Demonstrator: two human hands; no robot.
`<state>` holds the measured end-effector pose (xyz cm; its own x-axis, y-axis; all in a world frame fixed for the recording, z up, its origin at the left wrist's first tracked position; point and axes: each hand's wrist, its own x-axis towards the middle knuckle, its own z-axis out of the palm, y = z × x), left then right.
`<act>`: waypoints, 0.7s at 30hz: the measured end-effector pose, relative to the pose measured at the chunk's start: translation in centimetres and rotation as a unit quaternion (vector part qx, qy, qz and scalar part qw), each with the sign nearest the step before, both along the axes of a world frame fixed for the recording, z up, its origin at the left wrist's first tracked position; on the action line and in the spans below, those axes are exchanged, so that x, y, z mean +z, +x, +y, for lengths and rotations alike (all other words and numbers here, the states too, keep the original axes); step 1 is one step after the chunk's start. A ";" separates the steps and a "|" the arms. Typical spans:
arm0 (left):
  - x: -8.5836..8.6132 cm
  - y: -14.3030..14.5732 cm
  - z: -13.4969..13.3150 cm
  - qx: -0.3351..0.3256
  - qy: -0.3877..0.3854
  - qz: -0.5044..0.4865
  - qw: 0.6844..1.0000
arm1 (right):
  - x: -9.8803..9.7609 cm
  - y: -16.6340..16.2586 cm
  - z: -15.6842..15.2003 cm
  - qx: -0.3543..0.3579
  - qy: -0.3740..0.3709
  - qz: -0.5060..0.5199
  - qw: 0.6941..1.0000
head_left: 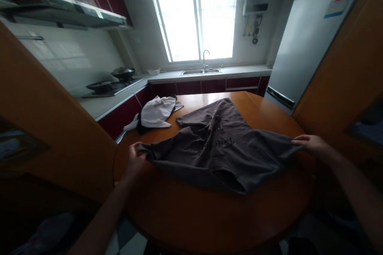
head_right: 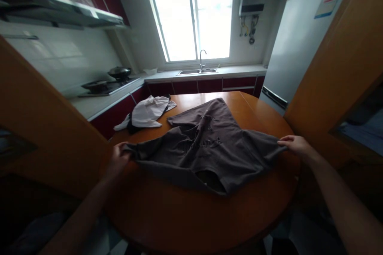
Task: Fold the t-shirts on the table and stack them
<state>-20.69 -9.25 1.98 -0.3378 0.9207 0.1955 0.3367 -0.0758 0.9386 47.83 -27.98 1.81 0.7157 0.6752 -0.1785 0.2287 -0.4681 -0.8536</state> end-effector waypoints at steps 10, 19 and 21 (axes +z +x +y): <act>6.6 -2.0 1.9 0.017 0.119 0.166 0.979 | 0.3 2.3 5.9 0.010 -0.019 -0.178 0.984; 6.6 9.2 15.4 -0.184 -0.190 0.235 0.935 | 4.1 -4.4 20.8 0.148 -0.041 -0.223 0.963; 5.3 10.7 17.8 -0.184 -0.220 0.209 0.935 | 3.9 -5.5 24.1 0.160 -0.045 -0.218 0.962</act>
